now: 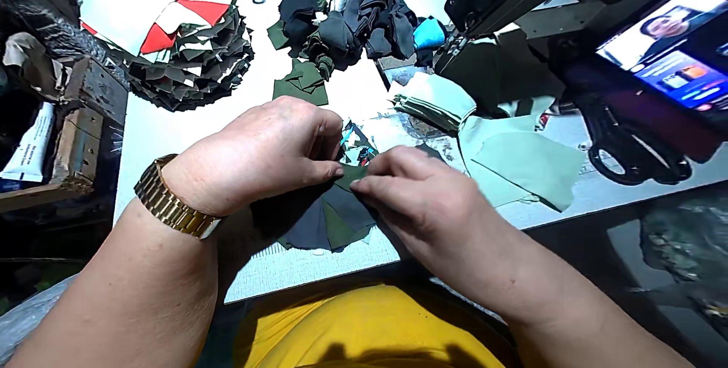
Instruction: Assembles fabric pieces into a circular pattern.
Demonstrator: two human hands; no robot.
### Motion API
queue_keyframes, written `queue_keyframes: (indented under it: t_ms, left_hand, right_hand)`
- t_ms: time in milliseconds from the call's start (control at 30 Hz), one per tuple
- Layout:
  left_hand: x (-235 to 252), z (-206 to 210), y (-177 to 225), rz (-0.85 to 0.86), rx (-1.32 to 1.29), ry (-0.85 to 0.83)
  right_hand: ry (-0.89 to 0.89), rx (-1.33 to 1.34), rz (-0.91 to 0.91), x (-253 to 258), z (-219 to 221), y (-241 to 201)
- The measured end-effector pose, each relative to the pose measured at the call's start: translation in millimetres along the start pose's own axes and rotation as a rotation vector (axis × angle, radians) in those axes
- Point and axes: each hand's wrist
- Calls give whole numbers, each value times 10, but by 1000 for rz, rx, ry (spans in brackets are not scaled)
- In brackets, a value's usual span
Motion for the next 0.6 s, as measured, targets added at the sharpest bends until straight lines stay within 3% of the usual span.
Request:
queue_keyframes:
  t_ms: [300, 400, 600]
  left_hand:
    - [-27, -46, 31, -27, 38, -5]
    - [-26, -49, -18, 55, -50, 20]
    - [-33, -85, 19, 112, -131, 207]
  right_hand:
    - [-124, -30, 14, -58, 9, -249]
    - [-100, 101, 35, -94, -198, -115]
    - [-59, 27, 113, -342, -612, 305]
Point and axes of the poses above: each hand's wrist, its own x-axis towards the middle knuckle, its own z-axis out of the palm, y = z × x, and after that the axes turned 7 degrees about -x, right-handed
